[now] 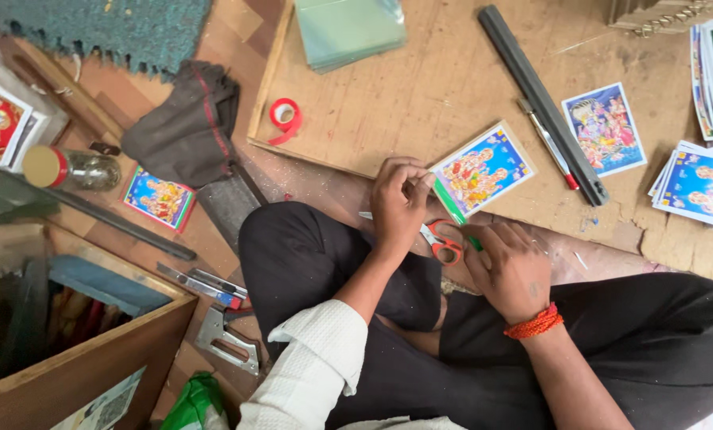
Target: The person sits on the floor and repeatedly assembles small card packs by placing a printed card onto a cardboard backing, applying green tape to the edges, and stacking the finished packs. The person handles printed cards, cardboard backings, and tape rolls throughout the process.
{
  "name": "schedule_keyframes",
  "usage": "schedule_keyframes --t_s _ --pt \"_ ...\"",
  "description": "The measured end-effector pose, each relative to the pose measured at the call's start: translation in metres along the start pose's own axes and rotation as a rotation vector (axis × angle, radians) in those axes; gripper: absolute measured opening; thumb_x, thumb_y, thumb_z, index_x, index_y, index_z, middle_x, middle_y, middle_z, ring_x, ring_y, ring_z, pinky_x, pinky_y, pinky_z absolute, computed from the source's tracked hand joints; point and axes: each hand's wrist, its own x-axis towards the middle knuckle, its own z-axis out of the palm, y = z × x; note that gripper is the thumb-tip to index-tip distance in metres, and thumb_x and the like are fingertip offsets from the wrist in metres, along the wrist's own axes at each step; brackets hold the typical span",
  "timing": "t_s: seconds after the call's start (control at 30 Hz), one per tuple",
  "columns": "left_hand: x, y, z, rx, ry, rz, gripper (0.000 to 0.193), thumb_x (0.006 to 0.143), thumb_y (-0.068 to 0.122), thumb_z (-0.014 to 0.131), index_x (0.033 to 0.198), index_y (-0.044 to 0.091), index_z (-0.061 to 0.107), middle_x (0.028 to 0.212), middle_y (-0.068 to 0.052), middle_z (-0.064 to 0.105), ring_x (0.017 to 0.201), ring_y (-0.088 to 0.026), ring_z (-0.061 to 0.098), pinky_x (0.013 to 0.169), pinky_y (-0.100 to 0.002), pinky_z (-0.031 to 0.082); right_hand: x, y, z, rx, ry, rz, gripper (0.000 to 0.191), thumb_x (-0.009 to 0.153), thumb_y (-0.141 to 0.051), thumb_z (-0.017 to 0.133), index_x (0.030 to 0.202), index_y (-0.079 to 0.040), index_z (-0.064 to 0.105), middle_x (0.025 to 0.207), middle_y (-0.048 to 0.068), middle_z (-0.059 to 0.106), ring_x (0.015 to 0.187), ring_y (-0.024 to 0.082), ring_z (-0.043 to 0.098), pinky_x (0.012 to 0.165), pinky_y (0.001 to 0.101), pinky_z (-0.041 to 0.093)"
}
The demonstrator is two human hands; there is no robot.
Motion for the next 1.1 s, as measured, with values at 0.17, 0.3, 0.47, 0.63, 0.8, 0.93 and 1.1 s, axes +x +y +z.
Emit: schedule_keyframes --t_s 0.17,0.3,0.47,0.63,0.8,0.93,1.1 --pt "-0.001 -0.008 0.006 0.078 0.041 0.095 0.009 0.092 0.006 0.074 0.092 0.004 0.066 0.102 -0.007 0.069 0.087 -0.021 0.069 0.070 -0.032 0.055 0.005 0.010 0.010 -0.033 -0.030 0.051 0.021 0.085 -0.018 0.072 0.106 -0.016 0.074 0.088 0.005 0.068 0.087 0.028 0.067 0.071 0.0421 0.053" --pt "-0.004 -0.010 0.007 0.139 0.044 0.123 0.009 0.092 0.005 0.073 0.093 0.004 0.064 0.103 -0.007 0.069 0.089 -0.023 0.070 0.072 -0.033 0.055 0.002 0.012 0.013 -0.026 -0.045 0.047 0.024 0.083 -0.016 0.072 0.107 -0.016 0.074 0.090 0.004 0.070 0.087 0.028 0.066 0.068 0.0418 0.053" --pt "-0.006 -0.005 0.013 0.147 0.048 0.095 0.009 0.093 0.003 0.072 0.095 0.003 0.064 0.103 -0.008 0.070 0.090 -0.023 0.070 0.072 -0.033 0.056 0.001 0.016 0.011 -0.016 -0.063 0.074 0.022 0.085 -0.019 0.073 0.107 -0.015 0.074 0.089 0.004 0.070 0.087 0.028 0.067 0.070 0.0423 0.053" --pt "-0.008 -0.003 0.013 0.150 0.056 0.128 0.008 0.094 0.001 0.071 0.095 0.002 0.063 0.104 -0.009 0.070 0.093 -0.025 0.070 0.075 -0.034 0.056 0.000 0.016 0.011 0.006 -0.052 0.060 0.022 0.085 -0.019 0.073 0.107 -0.015 0.073 0.093 0.004 0.071 0.087 0.028 0.067 0.071 0.0421 0.053" --pt "-0.009 -0.004 0.011 0.121 0.043 0.108 0.007 0.093 0.000 0.071 0.094 0.001 0.063 0.104 -0.010 0.070 0.093 -0.026 0.071 0.073 -0.034 0.057 -0.003 0.014 0.012 0.014 -0.037 0.055 0.021 0.085 -0.019 0.073 0.106 -0.015 0.073 0.094 0.005 0.072 0.088 0.029 0.067 0.072 0.0420 0.053" --pt "-0.011 -0.003 0.016 0.132 0.049 0.138 0.008 0.092 -0.002 0.070 0.094 0.000 0.063 0.103 -0.011 0.070 0.095 -0.027 0.071 0.076 -0.036 0.057 -0.006 0.017 0.010 0.014 -0.060 0.088 0.021 0.085 -0.019 0.073 0.106 -0.015 0.073 0.094 0.005 0.071 0.088 0.029 0.068 0.072 0.0424 0.053" --pt "-0.018 -0.003 0.025 0.171 0.049 0.163 0.008 0.092 -0.002 0.071 0.094 0.000 0.063 0.103 -0.010 0.070 0.095 -0.027 0.071 0.079 -0.037 0.057 -0.016 0.030 0.011 0.034 -0.102 0.147 0.022 0.085 -0.018 0.072 0.107 -0.015 0.074 0.096 0.007 0.071 0.090 0.031 0.068 0.073 0.0435 0.054"
